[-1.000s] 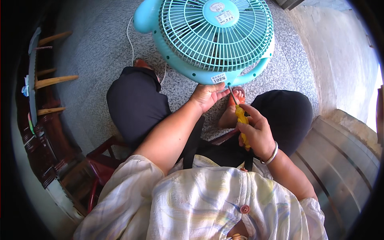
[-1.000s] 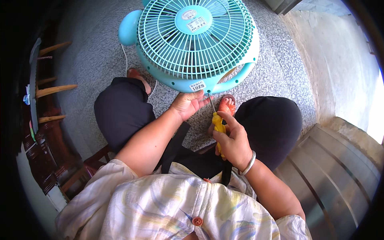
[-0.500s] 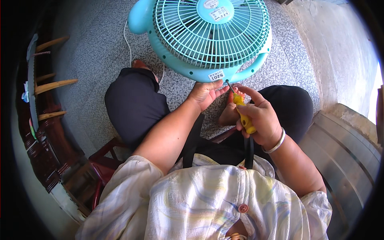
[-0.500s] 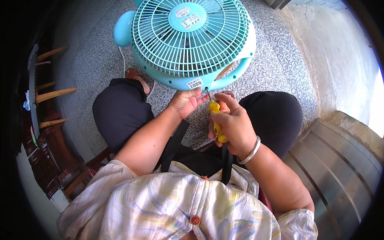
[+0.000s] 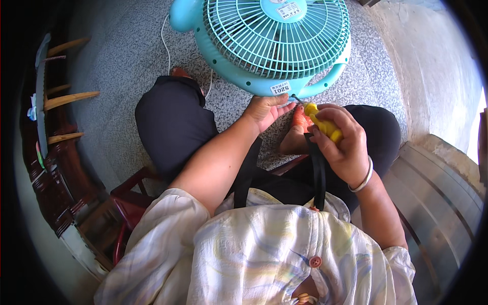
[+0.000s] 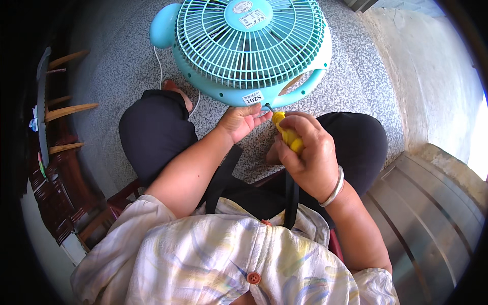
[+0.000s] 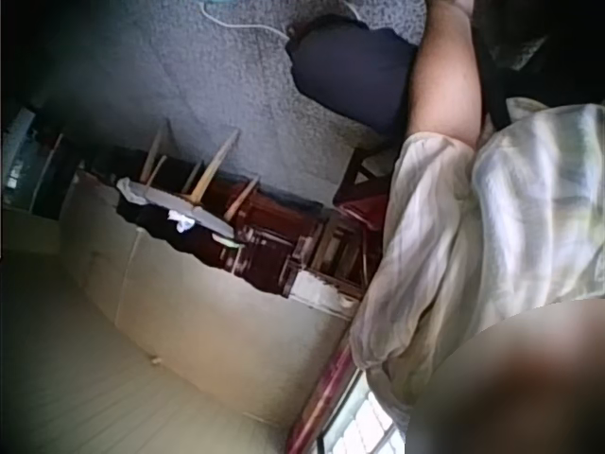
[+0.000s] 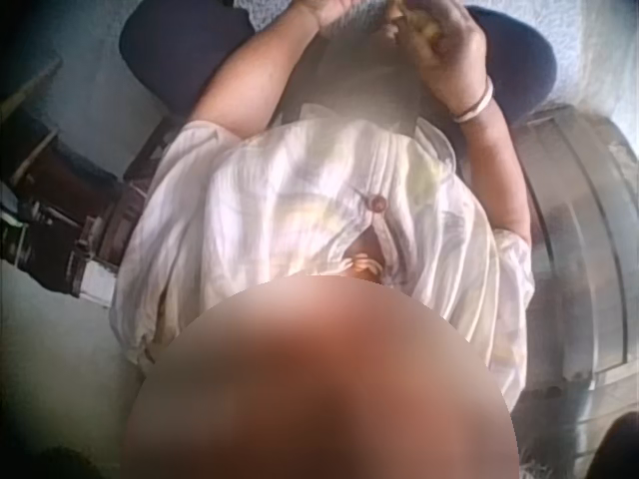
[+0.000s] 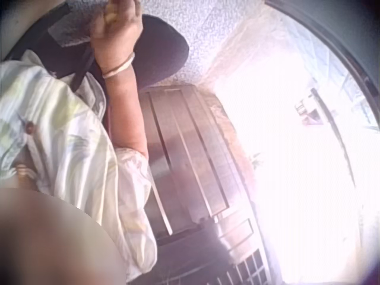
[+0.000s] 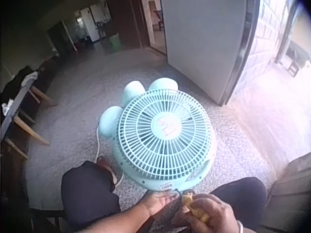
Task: Repairing or disassembling a small blue desk fan using various screwdrivers.
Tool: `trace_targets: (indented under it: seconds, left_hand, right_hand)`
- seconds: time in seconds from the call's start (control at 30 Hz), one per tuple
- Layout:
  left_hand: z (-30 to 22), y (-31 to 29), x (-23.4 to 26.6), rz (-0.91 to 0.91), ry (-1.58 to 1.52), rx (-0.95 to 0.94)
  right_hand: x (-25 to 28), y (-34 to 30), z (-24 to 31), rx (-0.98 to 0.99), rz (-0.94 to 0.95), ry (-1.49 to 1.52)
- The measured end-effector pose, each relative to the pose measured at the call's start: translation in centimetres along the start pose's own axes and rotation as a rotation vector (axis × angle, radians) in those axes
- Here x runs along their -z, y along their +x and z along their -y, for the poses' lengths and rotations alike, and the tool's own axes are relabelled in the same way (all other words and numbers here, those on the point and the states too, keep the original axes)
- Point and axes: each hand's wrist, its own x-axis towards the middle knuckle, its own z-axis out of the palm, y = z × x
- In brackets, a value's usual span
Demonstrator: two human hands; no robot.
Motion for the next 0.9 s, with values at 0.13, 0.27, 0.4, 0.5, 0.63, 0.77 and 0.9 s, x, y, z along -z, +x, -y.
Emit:
trace_targets:
  seconds: [0.13,0.27,0.4,0.5,0.63,0.77,0.9]
  left_hand:
    - [0.1,-0.2,0.0,0.001,-0.002,0.013]
    - [0.0,-0.6,0.1,0.010,-0.013,0.015]
    - [-0.3,-1.0,0.9,0.011,-0.024,0.018]
    - [-0.8,-1.1,1.3,0.014,-0.025,0.016]
    - [-1.5,-1.2,2.1,0.004,-0.023,0.025]
    - [-1.6,-1.6,2.9,-0.010,-0.008,0.018]
    - [-1.2,-1.9,3.2,-0.009,-0.015,0.013]
  right_hand:
    - [-0.5,-0.4,0.3,0.094,-0.072,-0.110]
    - [-1.0,-0.2,0.6,0.084,-0.098,-0.120]
    - [-1.6,0.4,1.1,0.044,-0.064,-0.147]
    - [-2.1,1.1,1.9,-0.007,0.010,-0.139]
    - [-2.4,1.8,2.8,-0.117,0.134,-0.309]
    - [-2.3,2.8,2.8,-0.307,0.131,-0.005]
    - [-2.6,2.8,3.5,-0.494,0.145,0.317]
